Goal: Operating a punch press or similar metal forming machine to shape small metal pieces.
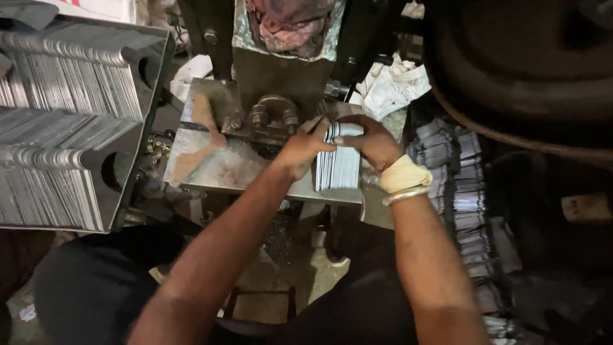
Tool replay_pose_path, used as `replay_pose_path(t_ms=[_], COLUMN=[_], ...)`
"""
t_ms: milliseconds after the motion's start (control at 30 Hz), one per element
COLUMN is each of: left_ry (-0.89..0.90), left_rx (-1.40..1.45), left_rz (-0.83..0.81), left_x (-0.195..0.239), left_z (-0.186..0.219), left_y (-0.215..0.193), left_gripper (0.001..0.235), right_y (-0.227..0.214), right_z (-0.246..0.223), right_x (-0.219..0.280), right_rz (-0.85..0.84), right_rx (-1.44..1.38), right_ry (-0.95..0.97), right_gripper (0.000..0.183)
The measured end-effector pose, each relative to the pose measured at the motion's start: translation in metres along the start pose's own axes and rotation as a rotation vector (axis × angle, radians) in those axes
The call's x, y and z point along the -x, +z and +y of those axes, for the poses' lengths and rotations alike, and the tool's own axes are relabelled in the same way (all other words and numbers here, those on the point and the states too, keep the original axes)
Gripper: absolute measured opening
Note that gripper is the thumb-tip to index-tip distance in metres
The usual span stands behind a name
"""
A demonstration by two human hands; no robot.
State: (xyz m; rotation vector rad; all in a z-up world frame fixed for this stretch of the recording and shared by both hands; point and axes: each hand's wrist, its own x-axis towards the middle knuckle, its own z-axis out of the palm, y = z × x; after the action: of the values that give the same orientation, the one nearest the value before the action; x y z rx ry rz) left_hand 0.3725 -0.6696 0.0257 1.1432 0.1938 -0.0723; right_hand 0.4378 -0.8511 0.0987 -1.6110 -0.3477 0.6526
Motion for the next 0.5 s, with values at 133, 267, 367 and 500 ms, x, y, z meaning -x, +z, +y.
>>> replay_pose_path(t_ms=[133,267,367,500], left_ry=[0.034,-0.005,0.032,0.066], left_rx=[-0.006,-0.037,-0.114,-0.161], left_rz=[0.001,-0.013,0.013,-0.022], left_x=[0.004,0.017,0.02,0.018], left_z=[0.006,0.026,0.022,0.025], left_y=[0.002,0.017,0.025,0.034], left_gripper=[0.093,0.089,0.067,0.054], right_y=[0.002,0.014,0.02,0.013], right_z=[-0.001,0.002,0.003,0.016], right_x=[0.005,0.002,0.011,0.012], right_rz=[-0.05,0.008,0.119,0.209], right_rx=[-0.095,0.072,0.181,0.117], right_ry=[0.059,-0.1,-0.11,-0.034], right_gripper=[0.066,0.062,0.058,0.053])
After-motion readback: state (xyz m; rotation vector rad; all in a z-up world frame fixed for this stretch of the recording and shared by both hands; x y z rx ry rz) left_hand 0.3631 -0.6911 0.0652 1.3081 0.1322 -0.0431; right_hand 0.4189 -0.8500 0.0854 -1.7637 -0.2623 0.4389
